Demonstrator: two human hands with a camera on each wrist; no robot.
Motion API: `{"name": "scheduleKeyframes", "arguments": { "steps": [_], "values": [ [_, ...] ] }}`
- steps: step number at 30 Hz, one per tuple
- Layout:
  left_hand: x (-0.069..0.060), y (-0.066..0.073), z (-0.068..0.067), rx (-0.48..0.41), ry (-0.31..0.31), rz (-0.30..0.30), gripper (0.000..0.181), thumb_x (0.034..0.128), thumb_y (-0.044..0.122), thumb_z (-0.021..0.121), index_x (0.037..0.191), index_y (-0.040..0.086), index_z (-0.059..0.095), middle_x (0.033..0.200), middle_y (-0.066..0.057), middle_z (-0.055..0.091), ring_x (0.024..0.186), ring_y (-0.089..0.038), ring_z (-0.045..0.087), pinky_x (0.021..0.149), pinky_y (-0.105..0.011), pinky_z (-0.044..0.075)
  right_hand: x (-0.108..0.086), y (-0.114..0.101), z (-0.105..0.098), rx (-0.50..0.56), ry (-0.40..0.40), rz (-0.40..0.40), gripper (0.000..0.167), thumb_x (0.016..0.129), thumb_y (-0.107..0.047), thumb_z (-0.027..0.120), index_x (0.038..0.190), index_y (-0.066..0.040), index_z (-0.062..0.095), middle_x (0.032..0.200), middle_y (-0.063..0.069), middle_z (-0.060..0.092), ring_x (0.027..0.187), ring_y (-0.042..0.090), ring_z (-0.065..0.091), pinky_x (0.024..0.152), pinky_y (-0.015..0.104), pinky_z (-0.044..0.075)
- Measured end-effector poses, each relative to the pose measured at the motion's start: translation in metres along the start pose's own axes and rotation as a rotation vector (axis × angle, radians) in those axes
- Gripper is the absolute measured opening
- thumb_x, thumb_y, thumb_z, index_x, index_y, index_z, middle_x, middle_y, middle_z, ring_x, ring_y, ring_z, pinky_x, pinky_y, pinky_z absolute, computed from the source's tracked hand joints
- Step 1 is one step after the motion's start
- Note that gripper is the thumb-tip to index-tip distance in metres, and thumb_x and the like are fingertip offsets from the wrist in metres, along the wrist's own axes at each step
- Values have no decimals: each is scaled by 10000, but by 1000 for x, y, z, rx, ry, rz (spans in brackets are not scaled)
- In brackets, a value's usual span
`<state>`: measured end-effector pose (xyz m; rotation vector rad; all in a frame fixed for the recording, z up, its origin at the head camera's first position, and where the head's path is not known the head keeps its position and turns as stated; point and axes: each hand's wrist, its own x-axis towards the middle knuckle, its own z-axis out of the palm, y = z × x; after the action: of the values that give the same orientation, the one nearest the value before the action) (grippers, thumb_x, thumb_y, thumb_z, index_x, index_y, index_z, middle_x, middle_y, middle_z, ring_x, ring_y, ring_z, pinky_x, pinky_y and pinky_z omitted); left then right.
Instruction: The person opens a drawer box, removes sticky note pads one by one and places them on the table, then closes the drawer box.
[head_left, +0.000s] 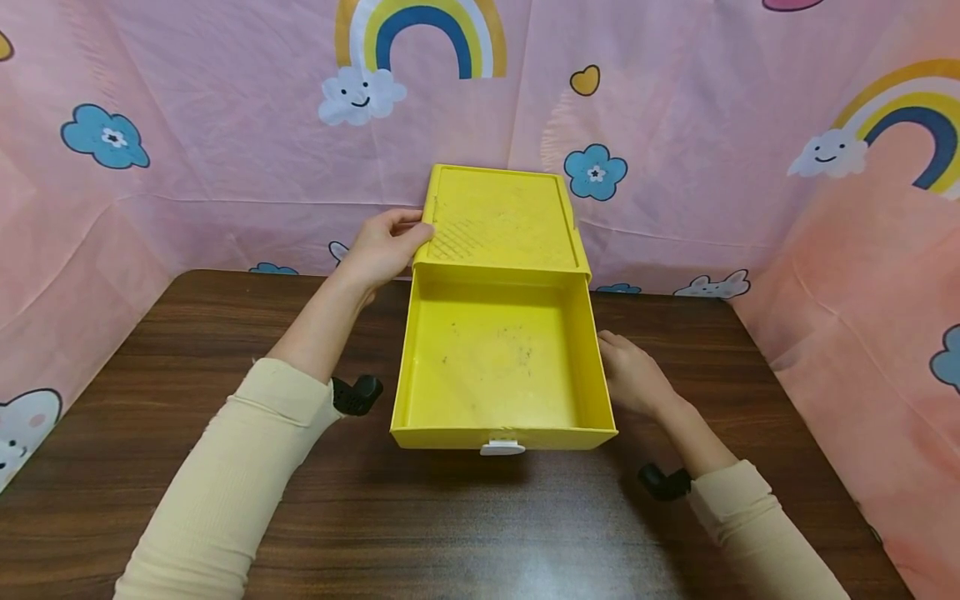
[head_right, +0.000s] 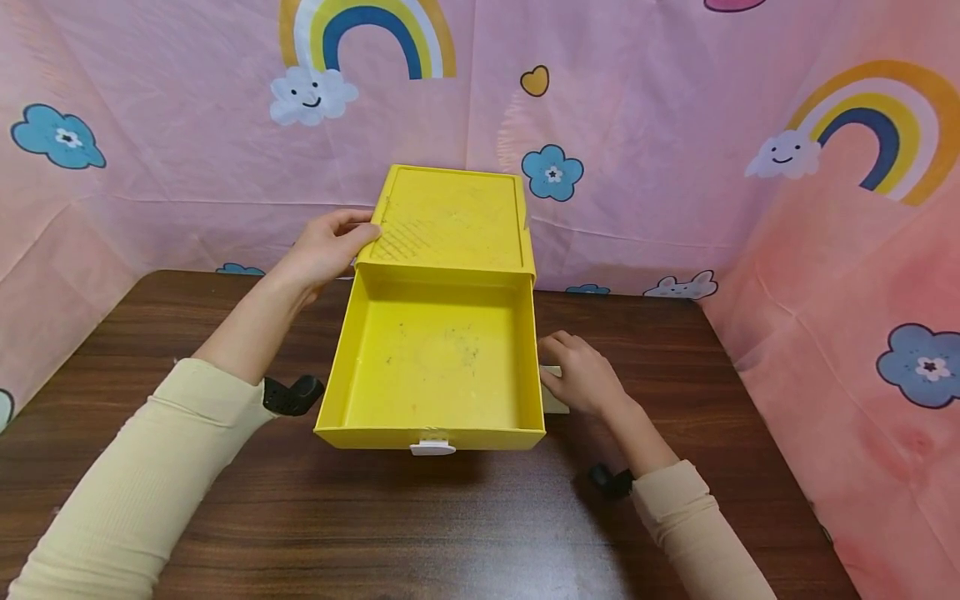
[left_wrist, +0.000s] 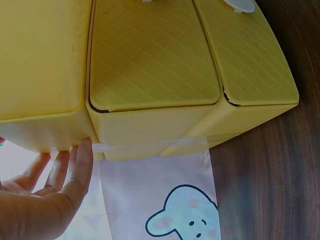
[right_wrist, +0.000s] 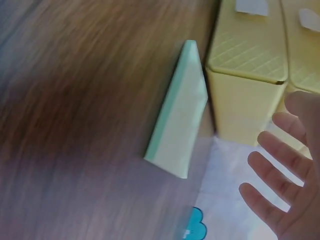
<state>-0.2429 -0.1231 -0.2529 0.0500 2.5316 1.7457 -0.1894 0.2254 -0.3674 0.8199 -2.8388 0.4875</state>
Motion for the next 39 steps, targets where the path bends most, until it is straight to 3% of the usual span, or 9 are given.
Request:
{"name": "scheduleKeyframes", "arguments": {
  "steps": [5,12,24,34,39],
  "values": [
    [1,0,0,1,3,1,503,914,313,519,1369,116,434,1288,-101,493,1082,-215,521,909,-334,480,-3,-7,-8,29,69,18,387,835,-286,678,1158,-86,604,1098,72,595,1003,263,559,815,464,497],
    [1,0,0,-1,6,-2,498,913,312,522,1364,116,441,1283,-100,498,1078,-210,523,911,-331,480,-6,-14,-17,79,141,10,341,838,-221,679,1143,-89,605,1107,51,588,998,231,573,822,449,505],
    [2,-1,1,5,1,-1,504,914,323,519,1366,114,437,1267,-98,505,1023,-205,546,855,-306,507,-14,-27,-35,65,302,-78,326,798,-119,697,1115,-85,627,1094,34,602,996,197,579,798,406,513],
    [1,-2,1,-3,0,-2,505,914,322,520,1369,119,435,1270,-97,500,1001,-192,542,816,-276,506,-20,-40,-50,46,342,-93,385,776,-118,718,1147,-107,620,1111,8,594,1012,160,569,820,366,506],
    [2,-2,1,0,4,-9,502,915,329,518,1368,126,438,1273,-90,501,1001,-187,547,819,-273,509,-22,-47,-58,39,395,-126,414,756,-100,732,1155,-95,624,1080,24,604,972,156,573,772,327,501]
  ]
}}
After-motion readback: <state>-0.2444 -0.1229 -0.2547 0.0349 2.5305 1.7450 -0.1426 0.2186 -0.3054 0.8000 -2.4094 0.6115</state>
